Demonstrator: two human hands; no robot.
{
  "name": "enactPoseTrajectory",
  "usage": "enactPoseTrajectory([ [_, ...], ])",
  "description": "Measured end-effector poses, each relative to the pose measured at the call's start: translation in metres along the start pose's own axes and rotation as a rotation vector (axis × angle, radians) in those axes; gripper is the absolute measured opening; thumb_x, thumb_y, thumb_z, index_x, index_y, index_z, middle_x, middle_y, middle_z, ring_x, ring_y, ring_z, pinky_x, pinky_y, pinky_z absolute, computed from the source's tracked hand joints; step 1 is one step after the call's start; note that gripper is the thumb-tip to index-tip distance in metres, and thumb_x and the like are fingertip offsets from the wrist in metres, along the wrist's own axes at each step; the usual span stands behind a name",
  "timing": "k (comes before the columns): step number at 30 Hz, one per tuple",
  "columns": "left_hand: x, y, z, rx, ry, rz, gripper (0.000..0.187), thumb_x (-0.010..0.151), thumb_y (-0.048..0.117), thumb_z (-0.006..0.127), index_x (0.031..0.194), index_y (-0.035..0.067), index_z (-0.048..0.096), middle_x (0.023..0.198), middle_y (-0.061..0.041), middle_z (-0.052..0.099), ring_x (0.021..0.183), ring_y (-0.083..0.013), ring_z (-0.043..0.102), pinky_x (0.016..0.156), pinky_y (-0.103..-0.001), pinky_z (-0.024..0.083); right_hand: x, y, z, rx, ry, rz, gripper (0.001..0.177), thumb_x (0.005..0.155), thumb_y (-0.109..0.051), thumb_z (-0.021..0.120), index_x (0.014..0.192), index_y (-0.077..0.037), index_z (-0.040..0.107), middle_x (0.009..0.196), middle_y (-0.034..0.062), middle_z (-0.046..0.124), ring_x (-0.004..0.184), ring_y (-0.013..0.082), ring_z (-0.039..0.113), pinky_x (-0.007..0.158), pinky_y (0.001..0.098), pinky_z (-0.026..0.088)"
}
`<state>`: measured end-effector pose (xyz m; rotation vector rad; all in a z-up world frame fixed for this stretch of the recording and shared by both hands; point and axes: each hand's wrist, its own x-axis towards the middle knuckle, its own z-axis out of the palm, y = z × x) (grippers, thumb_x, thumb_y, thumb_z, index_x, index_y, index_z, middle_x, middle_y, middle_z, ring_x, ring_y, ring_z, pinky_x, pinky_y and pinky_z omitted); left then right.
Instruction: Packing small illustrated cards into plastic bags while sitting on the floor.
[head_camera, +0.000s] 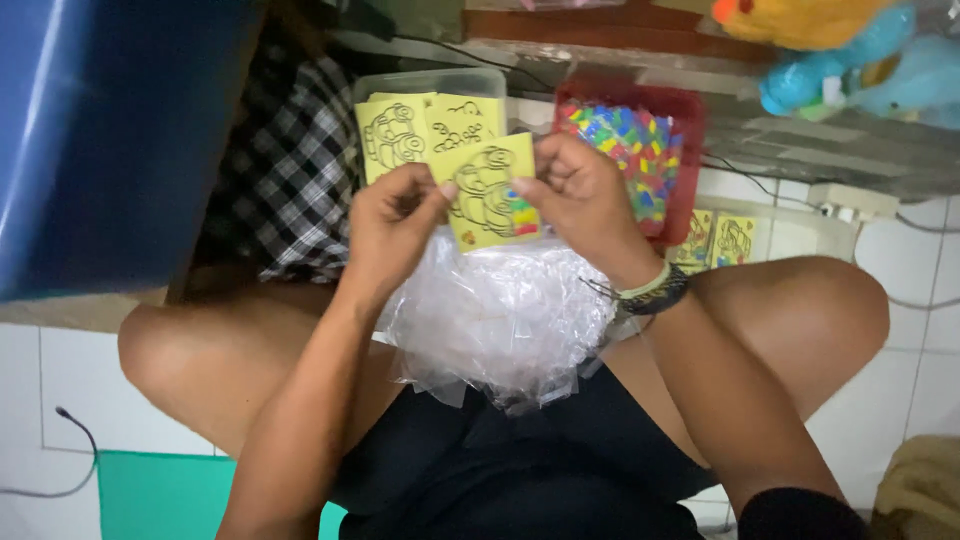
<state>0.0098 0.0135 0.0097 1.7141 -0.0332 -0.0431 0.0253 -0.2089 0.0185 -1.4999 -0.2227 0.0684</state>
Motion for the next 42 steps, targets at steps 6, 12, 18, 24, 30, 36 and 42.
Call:
enactPoseTrajectory([
  [6, -0.005, -0.004, -0.005, -0.045, -0.068, 0.078, 0.012, 0.095, 0.002, 0.077, 0.088, 0.005, 0.068, 0.066, -0.008, 0.068, 0.067, -0.0072, 0.056, 0.065, -0.025, 0.051, -0.001, 0.0, -0.005, -0.069, 0.08, -0.036, 0.01, 0.094, -0.004, 0.078, 0.097, -0.002, 0.068, 0.07, 0.0012, 0.063, 0.066, 0.0038, 0.058, 0.058, 0.0203, 0.048],
  [12, -0.006, -0.033, -0.012, 0.089, -0.278, 0.093, 0.024, 0.1, 0.024, 0.067, 0.101, 0.001, 0.065, 0.085, -0.018, 0.068, 0.084, -0.0208, 0.065, 0.081, -0.04, 0.054, -0.002, -0.034, -0.026, -0.136, 0.269, -0.239, 0.02, 0.091, -0.024, 0.081, 0.1, -0.008, 0.072, 0.078, 0.006, 0.072, 0.074, 0.0111, 0.067, 0.069, 0.0315, 0.056],
  [18, -0.032, -0.005, 0.016, 0.278, -0.422, -0.275, 0.035, 0.091, -0.004, 0.062, 0.125, -0.01, 0.062, 0.114, -0.018, 0.072, 0.11, -0.025, 0.067, 0.103, -0.035, 0.049, -0.044, -0.125, -0.12, -0.167, 0.273, -0.421, 0.008, 0.1, -0.009, 0.069, 0.108, -0.008, 0.068, 0.089, -0.0022, 0.074, 0.063, 0.0049, 0.052, 0.059, 0.0222, 0.039],
  [24, -0.049, -0.045, 0.028, 0.796, -0.607, -0.068, 0.037, 0.084, 0.006, 0.074, 0.12, 0.0, 0.072, 0.112, -0.009, 0.078, 0.091, -0.0193, 0.074, 0.083, -0.031, 0.058, -0.149, -0.081, -0.271, -0.291, 0.681, -0.439, 0.013, 0.106, -0.006, 0.066, 0.113, 0.004, 0.07, 0.096, 0.0111, 0.074, 0.076, 0.0131, 0.064, 0.07, 0.0252, 0.055],
  [30, -0.063, -0.097, 0.019, 0.98, -0.619, 0.096, 0.047, 0.078, 0.011, 0.079, 0.125, 0.008, 0.07, 0.129, -0.005, 0.072, 0.104, -0.0233, 0.072, 0.086, -0.035, 0.061, -0.283, 0.119, -0.42, -0.678, 1.091, -0.043, 0.023, 0.096, 0.007, 0.07, 0.086, 0.003, 0.05, 0.074, 0.0035, 0.047, 0.066, 0.0148, 0.037, 0.064, 0.0306, 0.039],
  [36, -0.069, -0.138, 0.002, 1.244, -0.624, 0.218, 0.075, 0.063, 0.034, 0.088, 0.133, 0.019, 0.064, 0.144, -0.006, 0.062, 0.127, -0.0262, 0.065, 0.097, -0.04, 0.058, -0.345, 0.292, -0.466, -0.981, 1.073, 0.374, 0.018, 0.084, -0.002, 0.072, 0.102, 0.0, 0.075, 0.098, 0.0131, 0.077, 0.08, 0.033, 0.069, 0.077, 0.041, 0.055],
  [42, -0.062, -0.135, -0.005, 1.266, -0.625, 0.238, 0.076, 0.06, 0.031, 0.092, 0.129, 0.012, 0.067, 0.121, -0.013, 0.067, 0.104, -0.028, 0.071, 0.088, -0.039, 0.063, -0.355, 0.349, -0.463, -0.997, 0.971, 0.7, 0.017, 0.093, -0.005, 0.067, 0.108, -0.001, 0.074, 0.104, 0.0135, 0.076, 0.085, 0.0341, 0.07, 0.08, 0.0423, 0.055],
])
